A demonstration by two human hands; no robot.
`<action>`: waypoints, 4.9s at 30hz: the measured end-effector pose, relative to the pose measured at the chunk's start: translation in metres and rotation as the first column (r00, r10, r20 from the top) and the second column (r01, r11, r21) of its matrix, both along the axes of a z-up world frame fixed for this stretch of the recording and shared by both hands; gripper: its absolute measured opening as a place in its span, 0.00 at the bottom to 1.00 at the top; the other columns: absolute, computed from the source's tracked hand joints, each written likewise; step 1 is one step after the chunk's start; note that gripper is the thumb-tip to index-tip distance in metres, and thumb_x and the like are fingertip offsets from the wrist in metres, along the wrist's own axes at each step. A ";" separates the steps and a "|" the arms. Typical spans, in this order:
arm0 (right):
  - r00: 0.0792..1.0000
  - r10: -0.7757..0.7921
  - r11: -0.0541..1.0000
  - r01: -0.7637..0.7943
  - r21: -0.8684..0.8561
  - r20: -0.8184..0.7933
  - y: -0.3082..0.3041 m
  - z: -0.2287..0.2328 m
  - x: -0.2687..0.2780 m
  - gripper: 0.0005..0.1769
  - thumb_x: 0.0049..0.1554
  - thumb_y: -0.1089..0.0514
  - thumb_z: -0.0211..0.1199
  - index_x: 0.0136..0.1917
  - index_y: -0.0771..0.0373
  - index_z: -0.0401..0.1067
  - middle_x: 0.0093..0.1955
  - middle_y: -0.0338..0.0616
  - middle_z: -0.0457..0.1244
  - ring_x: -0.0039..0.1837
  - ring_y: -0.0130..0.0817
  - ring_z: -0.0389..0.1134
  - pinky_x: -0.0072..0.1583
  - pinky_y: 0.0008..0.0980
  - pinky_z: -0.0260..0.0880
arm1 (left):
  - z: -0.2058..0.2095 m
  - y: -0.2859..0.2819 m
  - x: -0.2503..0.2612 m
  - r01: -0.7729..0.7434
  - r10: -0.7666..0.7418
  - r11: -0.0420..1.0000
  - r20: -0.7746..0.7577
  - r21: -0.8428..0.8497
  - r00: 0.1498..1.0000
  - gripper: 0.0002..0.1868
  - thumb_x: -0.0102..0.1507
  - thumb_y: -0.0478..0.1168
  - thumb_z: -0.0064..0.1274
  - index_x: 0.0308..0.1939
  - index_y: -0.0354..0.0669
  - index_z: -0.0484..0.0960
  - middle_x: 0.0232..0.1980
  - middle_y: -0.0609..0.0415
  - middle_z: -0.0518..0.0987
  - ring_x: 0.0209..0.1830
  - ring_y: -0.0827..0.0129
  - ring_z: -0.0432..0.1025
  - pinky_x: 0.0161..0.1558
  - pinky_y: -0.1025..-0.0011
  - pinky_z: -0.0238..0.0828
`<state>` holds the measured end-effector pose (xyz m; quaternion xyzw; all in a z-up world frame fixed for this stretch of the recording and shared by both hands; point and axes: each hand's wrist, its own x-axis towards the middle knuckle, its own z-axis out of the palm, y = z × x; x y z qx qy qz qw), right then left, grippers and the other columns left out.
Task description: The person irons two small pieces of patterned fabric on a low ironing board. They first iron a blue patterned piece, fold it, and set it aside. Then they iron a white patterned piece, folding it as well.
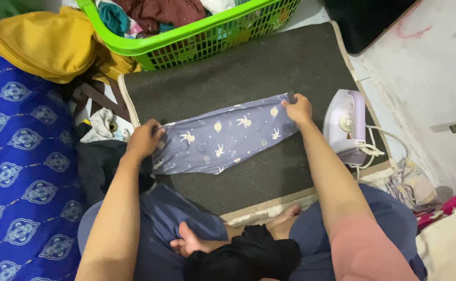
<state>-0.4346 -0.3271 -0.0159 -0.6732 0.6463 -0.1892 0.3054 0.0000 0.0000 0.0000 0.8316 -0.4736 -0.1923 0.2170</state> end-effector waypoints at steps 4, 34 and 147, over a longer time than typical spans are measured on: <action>0.998 0.048 0.993 -0.053 0.105 0.049 0.000 0.011 -0.010 0.29 0.51 0.40 0.70 0.56 0.64 0.77 0.53 0.50 0.72 0.57 0.42 0.75 0.60 0.37 0.70 | 0.019 0.002 -0.001 -0.084 0.083 0.978 0.011 0.192 0.996 0.30 0.61 0.65 0.55 0.51 0.45 0.83 0.47 0.40 0.85 0.51 0.47 0.80 0.54 0.54 0.74; 0.895 -0.185 0.960 0.077 -0.270 -0.406 0.009 0.102 -0.150 0.28 0.64 0.46 0.67 0.59 0.74 0.65 0.54 0.71 0.66 0.59 0.66 0.68 0.62 0.56 0.66 | -0.006 0.000 -0.013 -0.216 0.192 0.967 -0.169 -0.132 0.967 0.33 0.56 0.57 0.69 0.53 0.36 0.80 0.45 0.40 0.83 0.45 0.53 0.79 0.48 0.62 0.75; 0.761 0.489 0.759 -0.612 -0.223 -0.425 0.212 0.134 0.184 0.34 0.48 0.29 0.71 0.44 0.63 0.80 0.38 0.60 0.70 0.43 0.57 0.74 0.46 0.52 0.73 | -0.023 -0.020 -0.031 -0.170 0.178 0.984 -0.195 0.057 0.964 0.54 0.50 0.58 0.73 0.63 0.20 0.64 0.57 0.23 0.75 0.60 0.38 0.72 0.60 0.57 0.69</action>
